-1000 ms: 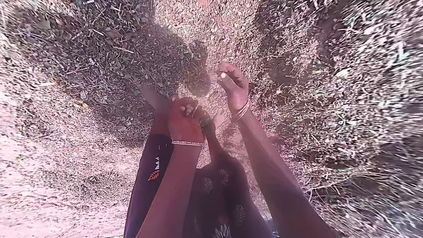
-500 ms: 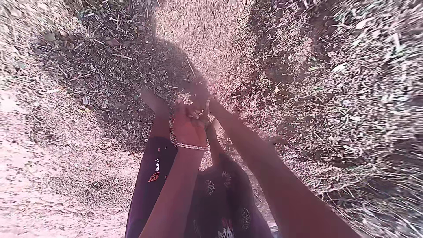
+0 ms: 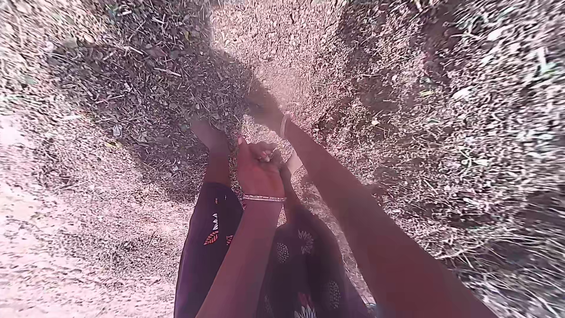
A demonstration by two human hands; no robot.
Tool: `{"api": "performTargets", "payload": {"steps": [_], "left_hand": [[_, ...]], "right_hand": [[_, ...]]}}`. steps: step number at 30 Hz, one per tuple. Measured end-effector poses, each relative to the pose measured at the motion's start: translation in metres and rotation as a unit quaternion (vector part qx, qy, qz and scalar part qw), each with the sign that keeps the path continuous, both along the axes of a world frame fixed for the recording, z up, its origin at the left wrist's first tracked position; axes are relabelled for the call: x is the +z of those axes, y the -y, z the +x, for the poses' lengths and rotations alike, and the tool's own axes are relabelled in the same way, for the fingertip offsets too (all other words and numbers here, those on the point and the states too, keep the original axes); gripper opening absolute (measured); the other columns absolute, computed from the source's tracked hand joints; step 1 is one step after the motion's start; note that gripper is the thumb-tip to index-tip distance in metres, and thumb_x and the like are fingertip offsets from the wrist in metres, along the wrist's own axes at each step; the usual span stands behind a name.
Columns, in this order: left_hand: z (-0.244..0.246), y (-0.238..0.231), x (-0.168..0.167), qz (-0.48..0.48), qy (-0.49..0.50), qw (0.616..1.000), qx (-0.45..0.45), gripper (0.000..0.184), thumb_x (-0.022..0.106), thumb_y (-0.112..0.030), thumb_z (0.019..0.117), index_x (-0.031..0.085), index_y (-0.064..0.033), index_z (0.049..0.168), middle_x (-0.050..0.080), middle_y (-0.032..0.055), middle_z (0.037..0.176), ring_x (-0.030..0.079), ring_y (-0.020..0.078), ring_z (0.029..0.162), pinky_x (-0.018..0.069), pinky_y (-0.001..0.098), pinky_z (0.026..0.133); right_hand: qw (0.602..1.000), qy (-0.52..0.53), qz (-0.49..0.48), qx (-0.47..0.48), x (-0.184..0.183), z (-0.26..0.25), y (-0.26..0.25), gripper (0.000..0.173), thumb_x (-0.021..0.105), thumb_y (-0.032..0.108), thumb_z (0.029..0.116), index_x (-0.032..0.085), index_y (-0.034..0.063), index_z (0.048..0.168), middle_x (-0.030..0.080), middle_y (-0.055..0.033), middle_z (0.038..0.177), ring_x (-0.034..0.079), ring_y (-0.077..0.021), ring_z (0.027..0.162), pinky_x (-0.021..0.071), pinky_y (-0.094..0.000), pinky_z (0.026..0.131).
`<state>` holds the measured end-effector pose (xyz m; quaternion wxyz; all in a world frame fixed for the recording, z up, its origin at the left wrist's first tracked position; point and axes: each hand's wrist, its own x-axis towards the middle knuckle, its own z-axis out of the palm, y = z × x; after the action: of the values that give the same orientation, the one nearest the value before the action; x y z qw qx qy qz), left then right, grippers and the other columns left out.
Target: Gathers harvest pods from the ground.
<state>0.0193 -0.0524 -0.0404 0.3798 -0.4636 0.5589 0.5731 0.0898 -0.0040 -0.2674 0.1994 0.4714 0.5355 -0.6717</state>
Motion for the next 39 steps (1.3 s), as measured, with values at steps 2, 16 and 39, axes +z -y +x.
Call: {"api": "performTargets", "payload": {"steps": [2, 16, 39], "left_hand": [[-0.001, -0.002, 0.001, -0.002, -0.001, 1.0, 0.003, 0.05, 0.032, -0.035, 0.1118, 0.048, -0.0204, 0.066, 0.051, -0.0059, 0.06, 0.059, 0.0096, 0.062, 0.0545, 0.0281, 0.069], [-0.003, -0.009, 0.006, -0.025, 0.018, 0.999, 0.02, 0.052, 0.033, -0.038, 0.1117, 0.046, -0.0207, 0.064, 0.049, -0.0063, 0.058, 0.058, 0.0103, 0.062, 0.0549, 0.0302, 0.074], [-0.015, -0.015, 0.008, -0.033, -0.005, 0.999, 0.004, 0.053, 0.032, -0.036, 0.1121, 0.045, -0.0211, 0.064, 0.049, -0.0063, 0.058, 0.059, 0.0111, 0.062, 0.055, 0.0309, 0.074]], "right_hand": [[0.996, -0.043, -0.065, 0.033, 0.031, 0.001, 0.005, 0.062, 0.059, -0.012, 0.0901, 0.054, 0.0076, 0.149, 0.052, -0.0165, 0.152, 0.059, -0.0288, 0.131, 0.0537, -0.0466, 0.103], [0.991, -0.103, 0.049, 0.075, 0.005, -0.061, -0.071, 0.059, 0.055, -0.009, 0.0943, 0.051, 0.0056, 0.151, 0.052, -0.0149, 0.154, 0.052, -0.0201, 0.139, 0.044, -0.0346, 0.115], [0.897, 0.102, 0.041, 0.428, 0.02, -0.049, -0.017, 0.038, 0.059, 0.03, 0.105, 0.067, 0.0005, 0.127, 0.068, -0.0255, 0.123, 0.064, -0.0448, 0.12, 0.0479, -0.0664, 0.1]]}}
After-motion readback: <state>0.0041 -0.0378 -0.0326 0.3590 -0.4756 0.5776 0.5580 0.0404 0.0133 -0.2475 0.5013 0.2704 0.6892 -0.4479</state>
